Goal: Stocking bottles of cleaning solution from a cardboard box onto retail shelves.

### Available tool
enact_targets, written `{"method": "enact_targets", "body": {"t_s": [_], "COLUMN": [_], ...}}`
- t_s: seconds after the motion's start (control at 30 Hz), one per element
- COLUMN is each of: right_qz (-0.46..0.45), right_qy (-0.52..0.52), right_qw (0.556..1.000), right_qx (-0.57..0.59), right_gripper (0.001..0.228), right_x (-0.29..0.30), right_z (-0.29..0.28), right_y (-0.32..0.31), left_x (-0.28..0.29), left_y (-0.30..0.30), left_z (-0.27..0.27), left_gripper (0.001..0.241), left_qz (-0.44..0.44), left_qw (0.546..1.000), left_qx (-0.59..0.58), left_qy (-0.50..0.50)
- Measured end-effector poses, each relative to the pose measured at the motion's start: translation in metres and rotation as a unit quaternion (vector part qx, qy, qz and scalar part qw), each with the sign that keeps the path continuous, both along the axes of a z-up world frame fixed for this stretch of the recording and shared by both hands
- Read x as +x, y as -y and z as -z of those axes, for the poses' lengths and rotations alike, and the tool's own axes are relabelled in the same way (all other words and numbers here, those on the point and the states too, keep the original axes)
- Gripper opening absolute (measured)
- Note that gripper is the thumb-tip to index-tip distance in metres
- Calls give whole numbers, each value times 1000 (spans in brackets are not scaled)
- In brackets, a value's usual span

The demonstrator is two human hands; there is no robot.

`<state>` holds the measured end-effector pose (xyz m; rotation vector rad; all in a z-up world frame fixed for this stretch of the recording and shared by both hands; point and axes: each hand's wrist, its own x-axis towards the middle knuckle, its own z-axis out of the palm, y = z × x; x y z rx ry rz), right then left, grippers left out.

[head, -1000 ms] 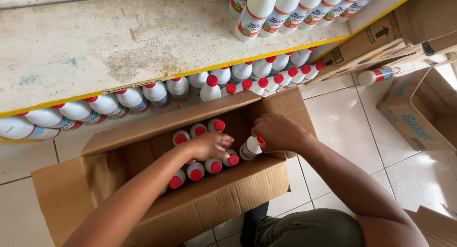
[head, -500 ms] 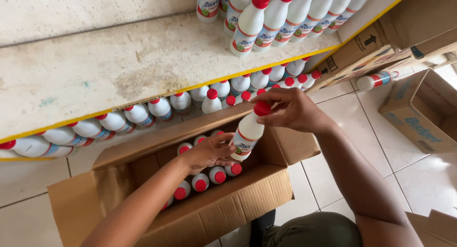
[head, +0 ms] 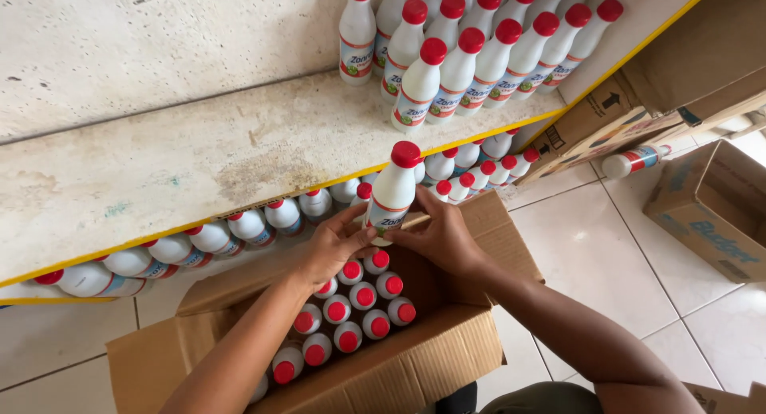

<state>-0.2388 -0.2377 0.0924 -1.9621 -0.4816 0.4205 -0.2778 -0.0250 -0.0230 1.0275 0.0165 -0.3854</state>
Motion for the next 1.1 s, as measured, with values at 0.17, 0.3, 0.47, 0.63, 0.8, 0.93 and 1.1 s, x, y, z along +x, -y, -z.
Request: {"method": "enact_targets", "body": {"t_s": [0.17,0.3,0.47,0.63,0.8,0.93,1.1], "right_qz": [57,92,130,201,276,294,198], "right_qy": [107,215,253,236,228,215,345], "right_qw": [992,971,958,948,930,929,909], "right_qx": [42,51,33,71,86,70,128], "right_gripper": [64,63,65,73,51,65,73], "right_x": [31,71,118,150,165,163,138], "right_z": [12,17,36,54,76,86,83], "right_y": [-29,-62,-95,-115,-118,-120,-113], "left_x": [42,82,120,150,176,180,180], "left_y": [-12,-23,-27,-25,-21,-23,-20], "left_z": [-26,-21,-44,-68,-53,-44,-46], "left_gripper": [61,48,49,52,52,51,52], "left_qz": [-78,-213,-272,-258,-250,-244,-246], "left_qw": [982,925,852,867,850,872,875], "left_qx": [154,265,379,380,411,367,378], "left_qy": [78,174,239,195,215,211,177]}}
